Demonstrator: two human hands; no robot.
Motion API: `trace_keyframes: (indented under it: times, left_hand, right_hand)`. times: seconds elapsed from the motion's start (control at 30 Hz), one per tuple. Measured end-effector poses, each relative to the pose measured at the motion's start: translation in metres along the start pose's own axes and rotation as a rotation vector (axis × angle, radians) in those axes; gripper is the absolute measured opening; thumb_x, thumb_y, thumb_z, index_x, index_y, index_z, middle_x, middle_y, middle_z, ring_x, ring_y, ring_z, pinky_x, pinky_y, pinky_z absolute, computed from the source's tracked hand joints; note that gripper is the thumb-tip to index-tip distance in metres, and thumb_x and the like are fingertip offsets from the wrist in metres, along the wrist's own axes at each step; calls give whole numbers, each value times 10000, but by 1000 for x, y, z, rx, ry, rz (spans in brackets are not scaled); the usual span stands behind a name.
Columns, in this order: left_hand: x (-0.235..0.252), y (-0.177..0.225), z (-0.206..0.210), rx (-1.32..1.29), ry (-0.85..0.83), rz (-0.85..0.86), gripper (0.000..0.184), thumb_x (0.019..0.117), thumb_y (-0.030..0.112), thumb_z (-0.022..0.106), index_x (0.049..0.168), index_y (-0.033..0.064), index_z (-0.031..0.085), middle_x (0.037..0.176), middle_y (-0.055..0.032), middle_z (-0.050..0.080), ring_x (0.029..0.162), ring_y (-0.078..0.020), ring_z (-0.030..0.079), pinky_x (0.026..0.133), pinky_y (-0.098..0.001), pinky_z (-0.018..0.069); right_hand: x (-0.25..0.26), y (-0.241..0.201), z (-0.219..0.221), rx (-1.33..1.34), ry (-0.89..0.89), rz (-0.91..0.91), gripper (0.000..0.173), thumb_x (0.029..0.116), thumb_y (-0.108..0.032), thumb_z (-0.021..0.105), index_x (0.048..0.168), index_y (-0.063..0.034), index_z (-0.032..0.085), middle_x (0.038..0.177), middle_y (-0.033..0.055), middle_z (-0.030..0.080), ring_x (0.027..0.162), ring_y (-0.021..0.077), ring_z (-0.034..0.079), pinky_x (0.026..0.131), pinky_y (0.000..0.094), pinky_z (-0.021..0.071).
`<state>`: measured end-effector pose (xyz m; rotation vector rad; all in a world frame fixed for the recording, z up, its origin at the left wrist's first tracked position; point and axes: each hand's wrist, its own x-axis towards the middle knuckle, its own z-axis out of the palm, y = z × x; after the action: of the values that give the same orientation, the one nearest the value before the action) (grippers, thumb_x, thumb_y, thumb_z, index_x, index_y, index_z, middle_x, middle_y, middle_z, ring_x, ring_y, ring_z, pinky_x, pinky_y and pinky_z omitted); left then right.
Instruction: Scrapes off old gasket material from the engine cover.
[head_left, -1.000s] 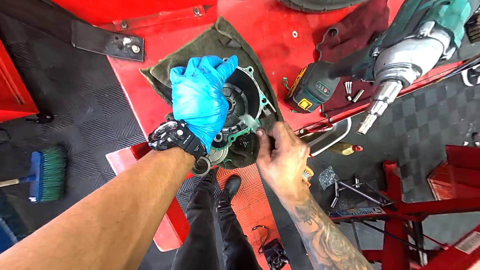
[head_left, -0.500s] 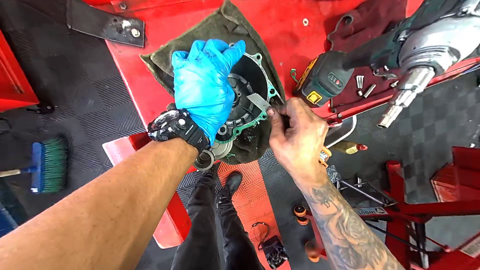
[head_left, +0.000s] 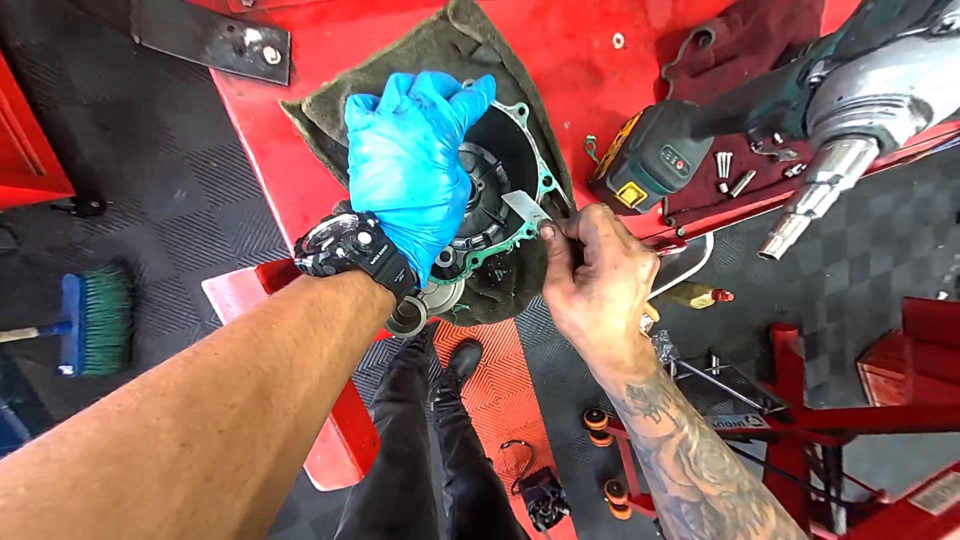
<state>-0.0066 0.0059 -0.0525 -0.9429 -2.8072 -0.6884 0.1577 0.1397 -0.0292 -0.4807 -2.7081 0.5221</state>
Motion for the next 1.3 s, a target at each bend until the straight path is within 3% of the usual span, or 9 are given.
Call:
trace_keyframes:
  times: [0.13,0.23,0.5,1.13,1.3]
  left_hand:
    - [-1,2,-3,-14,-8,-5,609,939,14,402,1359,373,658,1262,-24,691,1179,-253,613,936,-498,409]
    - [-1,2,-1,-11,25,-7,608,950,2,391,1347,372,666,1248,-33,699,1162,-262,620,935,-496,405]
    - [-1,1,-1,-13,0,1,615,926,20,403,1361,377,652,1275,-19,687,1189,-254,611,941,-507,407]
    - [1,2,-3,-20,8,-1,604,956,14,387,1355,379,657,1277,-22,695,1216,-245,609,966,-496,407]
    - [-2,1,-3,-24,-7,4,618,936,13,388,1366,374,650,1289,-27,686,1214,-248,604,961,-495,402]
  right_hand:
    - [-26,-6,-7,36,-65,43,179,990,-227,650,848,-118,649,769,12,622,624,143,601,495,345,472]
    - [-43,-16,-17,117,-25,92,150,978,-191,675,852,-110,669,812,1,646,649,101,607,524,291,502]
    - [1,-21,6,-77,78,185,196,985,-251,665,824,-141,650,773,-11,639,631,123,616,505,331,474]
    - [-11,-22,2,-94,55,182,208,980,-250,653,804,-139,640,756,3,634,626,149,618,496,350,464]
    - [-22,-32,-1,-82,35,232,193,1005,-243,633,845,-136,632,765,7,609,612,153,599,476,343,453]
